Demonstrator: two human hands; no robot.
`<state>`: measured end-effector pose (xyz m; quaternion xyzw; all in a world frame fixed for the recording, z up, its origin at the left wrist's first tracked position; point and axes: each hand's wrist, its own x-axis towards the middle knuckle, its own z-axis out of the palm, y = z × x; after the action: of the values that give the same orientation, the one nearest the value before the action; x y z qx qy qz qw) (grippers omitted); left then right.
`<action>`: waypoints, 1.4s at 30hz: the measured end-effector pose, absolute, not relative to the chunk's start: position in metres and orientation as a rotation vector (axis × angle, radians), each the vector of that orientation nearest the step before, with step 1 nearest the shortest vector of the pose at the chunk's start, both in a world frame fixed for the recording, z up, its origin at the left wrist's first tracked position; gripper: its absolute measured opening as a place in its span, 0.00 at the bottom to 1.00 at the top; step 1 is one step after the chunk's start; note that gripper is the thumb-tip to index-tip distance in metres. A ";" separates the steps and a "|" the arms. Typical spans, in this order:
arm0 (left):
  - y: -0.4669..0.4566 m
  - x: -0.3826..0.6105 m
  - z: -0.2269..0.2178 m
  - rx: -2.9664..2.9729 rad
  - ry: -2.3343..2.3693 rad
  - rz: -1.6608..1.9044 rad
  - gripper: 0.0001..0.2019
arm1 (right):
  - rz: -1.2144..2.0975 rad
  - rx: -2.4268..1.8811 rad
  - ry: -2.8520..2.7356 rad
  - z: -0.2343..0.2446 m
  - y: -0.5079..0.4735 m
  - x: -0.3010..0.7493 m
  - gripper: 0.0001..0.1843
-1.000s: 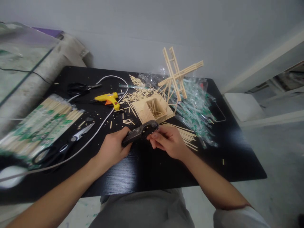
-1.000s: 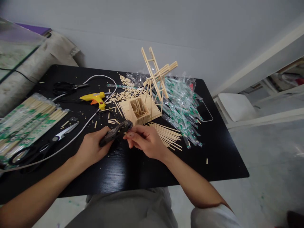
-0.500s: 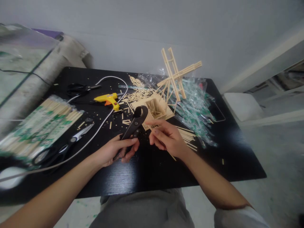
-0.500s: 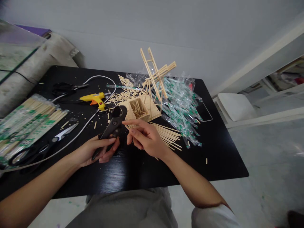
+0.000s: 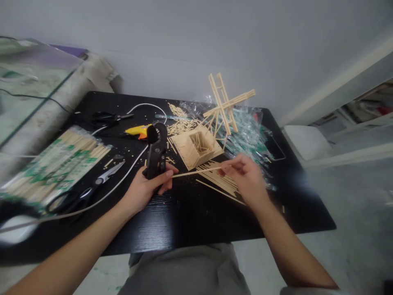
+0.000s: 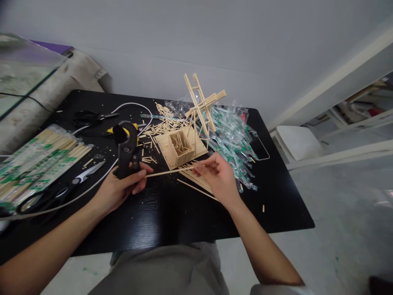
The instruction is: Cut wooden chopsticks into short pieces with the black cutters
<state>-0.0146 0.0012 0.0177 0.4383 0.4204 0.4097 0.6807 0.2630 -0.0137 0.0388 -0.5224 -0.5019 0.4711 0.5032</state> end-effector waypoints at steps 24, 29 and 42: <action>0.009 -0.017 0.021 1.311 1.283 1.120 0.13 | 0.239 -1.911 -2.398 0.000 -0.028 0.255 0.12; 0.010 -0.015 0.022 1.308 1.305 1.112 0.13 | 0.295 -1.932 -2.362 0.002 -0.025 0.255 0.13; 0.010 -0.013 0.059 1.577 1.330 1.070 0.13 | 1.139 -1.240 -1.892 0.046 -0.033 0.217 0.04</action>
<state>-0.0128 0.0098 0.0593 0.6226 0.5252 0.4225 0.3977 0.2166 -0.0329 0.0458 -0.4670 -0.7126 0.4291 0.2999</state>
